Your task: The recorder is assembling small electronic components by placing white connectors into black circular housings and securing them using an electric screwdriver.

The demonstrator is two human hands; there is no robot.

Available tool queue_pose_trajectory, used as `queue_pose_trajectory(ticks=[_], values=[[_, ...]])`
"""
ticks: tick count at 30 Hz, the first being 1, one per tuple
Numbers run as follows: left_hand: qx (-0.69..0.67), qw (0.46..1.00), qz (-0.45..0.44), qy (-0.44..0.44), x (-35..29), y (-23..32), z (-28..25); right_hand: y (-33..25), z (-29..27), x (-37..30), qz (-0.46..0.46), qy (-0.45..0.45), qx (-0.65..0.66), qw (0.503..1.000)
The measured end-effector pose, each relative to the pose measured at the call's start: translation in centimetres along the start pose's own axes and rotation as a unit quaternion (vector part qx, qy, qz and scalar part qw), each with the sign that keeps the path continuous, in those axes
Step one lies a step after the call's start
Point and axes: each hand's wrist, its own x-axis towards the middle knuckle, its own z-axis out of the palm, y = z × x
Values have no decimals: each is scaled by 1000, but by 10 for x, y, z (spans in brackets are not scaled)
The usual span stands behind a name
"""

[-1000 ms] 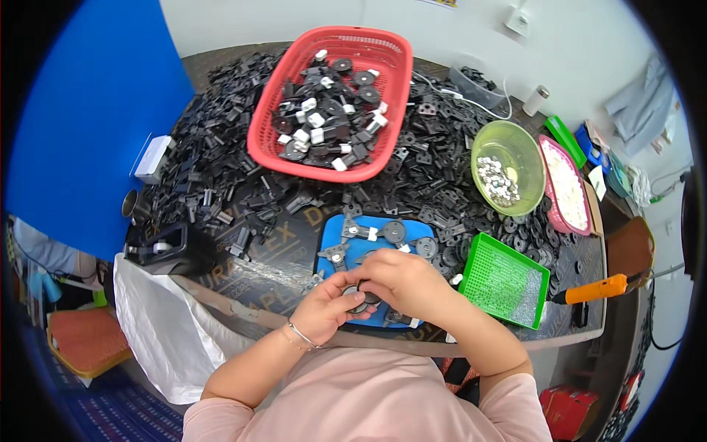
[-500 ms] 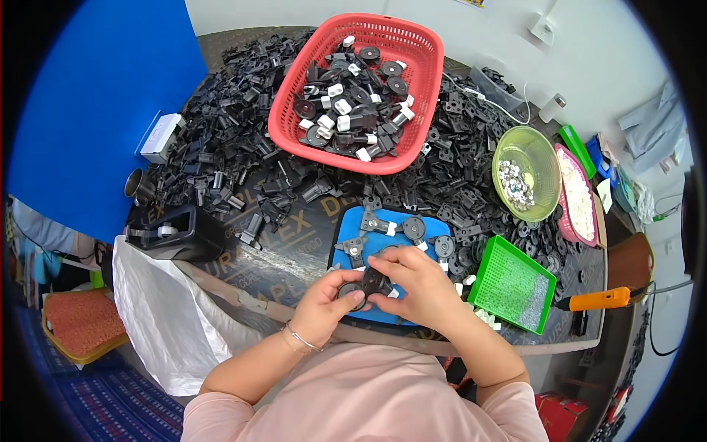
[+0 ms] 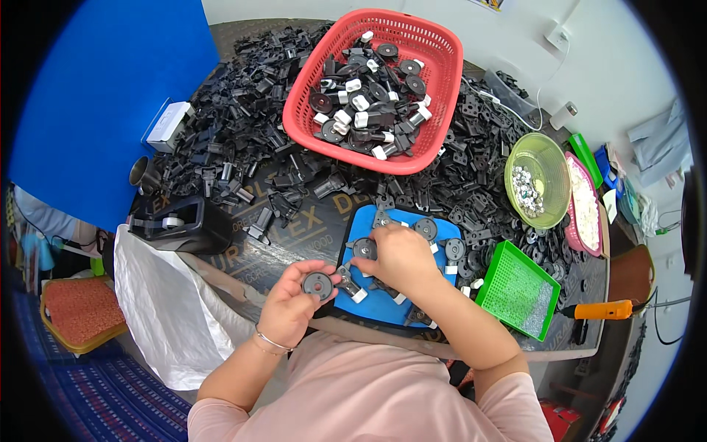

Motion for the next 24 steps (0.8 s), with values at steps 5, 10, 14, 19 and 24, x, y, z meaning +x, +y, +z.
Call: queue_pose_trajectory(ticks=[5, 10, 14, 19, 24], values=[[0, 1000, 11, -3, 3, 4, 0, -3, -1, -1, 7, 30, -19, 999], [-3, 1000, 18, -4, 3, 4, -2, -10, -10, -3, 17, 4, -40, 999], [-2, 1000, 20, -1, 4, 3, -2, -5, -10, -7, -17, 54, -4, 998], [-6, 1000, 28, -3, 4, 1, -7, 0, -6, -3, -20, -8, 19, 1000], [1, 999, 34, 0, 5, 0, -9, 1, -6, -3, -16, -16, 1, 1000]])
